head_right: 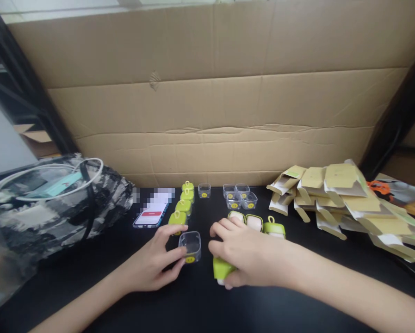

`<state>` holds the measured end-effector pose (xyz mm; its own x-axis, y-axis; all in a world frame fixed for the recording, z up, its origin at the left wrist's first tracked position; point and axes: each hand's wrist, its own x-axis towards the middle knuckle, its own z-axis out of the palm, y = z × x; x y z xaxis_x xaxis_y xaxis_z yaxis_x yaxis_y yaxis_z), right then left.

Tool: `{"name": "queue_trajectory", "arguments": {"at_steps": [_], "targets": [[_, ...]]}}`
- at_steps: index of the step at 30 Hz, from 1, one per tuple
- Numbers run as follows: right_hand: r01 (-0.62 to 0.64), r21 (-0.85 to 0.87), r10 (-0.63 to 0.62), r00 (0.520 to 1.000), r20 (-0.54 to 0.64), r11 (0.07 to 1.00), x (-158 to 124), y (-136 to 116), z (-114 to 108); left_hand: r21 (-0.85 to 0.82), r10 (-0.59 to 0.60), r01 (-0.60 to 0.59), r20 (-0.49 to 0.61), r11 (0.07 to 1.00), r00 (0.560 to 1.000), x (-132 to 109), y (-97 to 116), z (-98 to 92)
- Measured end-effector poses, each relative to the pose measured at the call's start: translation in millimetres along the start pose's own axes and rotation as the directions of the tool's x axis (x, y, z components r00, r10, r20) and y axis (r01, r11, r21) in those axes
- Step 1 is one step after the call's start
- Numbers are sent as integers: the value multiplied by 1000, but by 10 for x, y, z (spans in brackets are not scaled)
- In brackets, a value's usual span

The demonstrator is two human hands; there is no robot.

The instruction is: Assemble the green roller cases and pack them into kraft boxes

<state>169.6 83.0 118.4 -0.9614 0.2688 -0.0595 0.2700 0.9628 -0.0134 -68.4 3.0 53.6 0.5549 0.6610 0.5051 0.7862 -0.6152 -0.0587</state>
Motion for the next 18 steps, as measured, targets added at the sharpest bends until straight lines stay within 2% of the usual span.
{"name": "queue_trajectory", "arguments": {"at_steps": [5, 10, 13, 15, 17, 18], "targets": [[23, 2, -23, 998, 66, 1000, 0, -69, 3, -263, -54, 91, 145, 961, 988, 3, -22, -54], [15, 125, -21, 999, 48, 992, -24, -28, -98, -414, -177, 244, 193, 877, 965, -12, -52, -9], [-15, 340, 68, 987, -143, 940, 25, -39, -78, -471, -219, 295, 212, 831, 953, -43, -63, 16], [37, 510, 140, 942, -305, 859, 99, -73, 12, -496, -229, 310, 219, 811, 948, -55, -51, 27], [83, 592, 185, 907, -378, 802, 180, -116, 130, -515, -237, 319, 219, 795, 946, -57, -24, 36], [81, 592, 191, 904, -383, 802, 215, -136, 185, -523, -240, 320, 216, 790, 946, -56, -7, 40]]}}
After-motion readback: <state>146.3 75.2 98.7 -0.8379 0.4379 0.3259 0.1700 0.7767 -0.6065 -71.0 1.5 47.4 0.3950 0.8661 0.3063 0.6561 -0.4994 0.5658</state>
